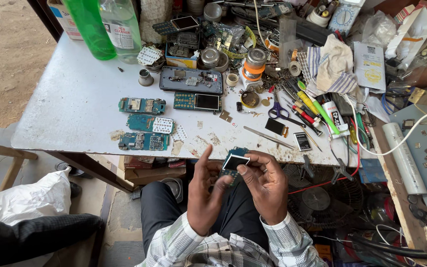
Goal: The person uses a hot air gun to heat a mobile phone motherboard, then attaches a screen module to the board. They press the screen into place and wipe the surface with a cloth.
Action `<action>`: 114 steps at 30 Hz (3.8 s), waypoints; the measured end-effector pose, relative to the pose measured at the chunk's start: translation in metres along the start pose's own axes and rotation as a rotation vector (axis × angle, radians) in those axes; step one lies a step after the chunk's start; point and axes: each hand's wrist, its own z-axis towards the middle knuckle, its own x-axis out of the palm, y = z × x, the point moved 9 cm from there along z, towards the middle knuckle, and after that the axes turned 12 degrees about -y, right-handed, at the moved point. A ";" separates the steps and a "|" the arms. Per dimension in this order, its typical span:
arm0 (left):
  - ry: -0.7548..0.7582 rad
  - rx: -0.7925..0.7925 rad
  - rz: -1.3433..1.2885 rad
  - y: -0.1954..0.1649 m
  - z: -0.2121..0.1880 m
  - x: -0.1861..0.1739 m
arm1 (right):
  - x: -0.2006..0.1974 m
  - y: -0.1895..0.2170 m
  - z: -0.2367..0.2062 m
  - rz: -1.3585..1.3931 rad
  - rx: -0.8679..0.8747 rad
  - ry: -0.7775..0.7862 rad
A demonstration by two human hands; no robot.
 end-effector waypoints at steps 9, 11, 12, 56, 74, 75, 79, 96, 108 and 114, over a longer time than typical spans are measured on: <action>0.025 -0.162 -0.296 0.007 0.003 0.007 | -0.004 0.018 -0.008 -0.097 -0.146 -0.009; 0.007 -0.165 -0.307 0.007 0.004 0.008 | -0.006 0.019 -0.010 -0.101 -0.157 -0.025; -0.002 -0.167 -0.313 0.007 0.004 0.008 | -0.007 0.017 -0.010 -0.100 -0.136 -0.034; -0.003 -0.643 -0.668 0.047 0.001 0.020 | -0.003 -0.018 0.016 0.115 0.268 0.013; -0.126 -0.604 -0.777 0.062 0.006 0.015 | 0.003 0.022 -0.025 -0.377 -0.251 0.040; -0.136 -0.601 -0.771 0.064 0.006 0.015 | 0.005 0.021 -0.025 -0.386 -0.247 0.050; -0.131 -0.536 -0.804 0.061 0.006 0.015 | 0.007 0.015 -0.020 -0.375 -0.166 0.038; -0.134 -0.451 -0.518 0.024 -0.003 -0.044 | 0.047 0.019 0.033 -0.454 -0.221 0.082; -0.125 -0.274 -0.363 0.018 0.005 -0.055 | 0.046 0.013 0.040 -0.540 -0.225 0.137; -0.117 -0.151 -0.307 0.005 0.009 -0.056 | 0.045 0.005 0.048 -0.603 -0.192 0.191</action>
